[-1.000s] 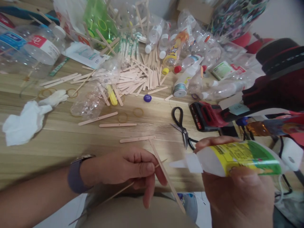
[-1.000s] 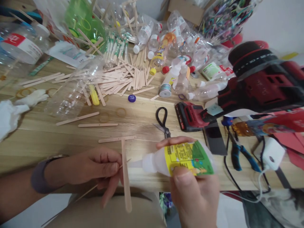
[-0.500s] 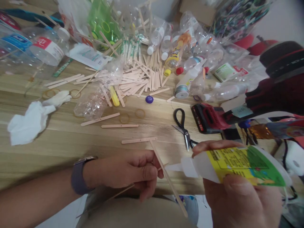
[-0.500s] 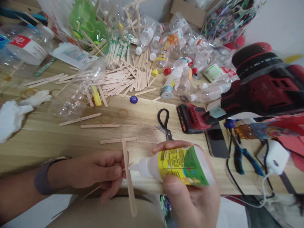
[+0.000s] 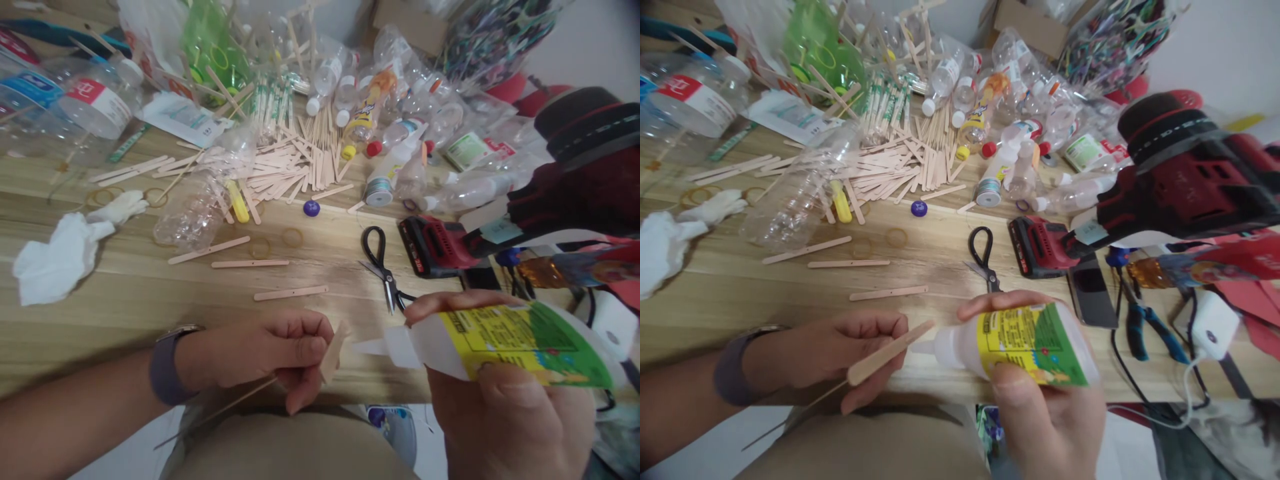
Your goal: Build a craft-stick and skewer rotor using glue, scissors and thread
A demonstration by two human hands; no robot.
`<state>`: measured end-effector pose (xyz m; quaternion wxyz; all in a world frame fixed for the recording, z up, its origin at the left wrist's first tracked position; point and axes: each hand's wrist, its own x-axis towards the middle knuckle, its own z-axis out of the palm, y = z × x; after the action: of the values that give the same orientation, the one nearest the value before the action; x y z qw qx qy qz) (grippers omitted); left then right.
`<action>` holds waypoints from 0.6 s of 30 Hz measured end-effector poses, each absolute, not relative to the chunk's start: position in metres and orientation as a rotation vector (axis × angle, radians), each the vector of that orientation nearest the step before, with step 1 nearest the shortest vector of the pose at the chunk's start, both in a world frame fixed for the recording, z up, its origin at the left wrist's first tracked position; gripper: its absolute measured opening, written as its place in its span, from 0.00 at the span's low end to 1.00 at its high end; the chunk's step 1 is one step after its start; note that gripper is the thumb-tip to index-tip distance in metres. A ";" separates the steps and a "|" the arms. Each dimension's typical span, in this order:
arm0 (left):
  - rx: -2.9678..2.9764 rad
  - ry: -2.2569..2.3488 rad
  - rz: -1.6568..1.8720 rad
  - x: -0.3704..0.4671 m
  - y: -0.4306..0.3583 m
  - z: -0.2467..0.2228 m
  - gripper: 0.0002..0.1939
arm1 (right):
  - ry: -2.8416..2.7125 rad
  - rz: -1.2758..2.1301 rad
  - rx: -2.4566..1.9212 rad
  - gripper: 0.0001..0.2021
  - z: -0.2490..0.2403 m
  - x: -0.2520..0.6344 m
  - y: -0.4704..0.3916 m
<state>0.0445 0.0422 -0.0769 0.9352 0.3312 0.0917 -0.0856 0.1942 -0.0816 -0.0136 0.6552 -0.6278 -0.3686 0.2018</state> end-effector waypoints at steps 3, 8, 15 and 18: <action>0.659 0.199 -0.190 0.045 0.042 -0.076 0.15 | -0.816 0.425 -1.409 0.10 -0.013 0.192 -0.081; 0.622 0.208 -0.229 0.046 0.044 -0.071 0.17 | -0.853 0.470 -1.398 0.11 -0.015 0.191 -0.081; 0.583 0.201 -0.224 0.046 0.045 -0.070 0.17 | -0.809 0.427 -1.418 0.09 -0.016 0.188 -0.079; 0.614 0.192 -0.218 0.046 0.046 -0.069 0.20 | -0.802 0.417 -1.421 0.09 -0.016 0.185 -0.078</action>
<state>0.0465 0.0459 -0.0693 0.9428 0.3012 0.0943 -0.1069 0.1854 -0.0780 -0.0156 0.6659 -0.6296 -0.3552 0.1846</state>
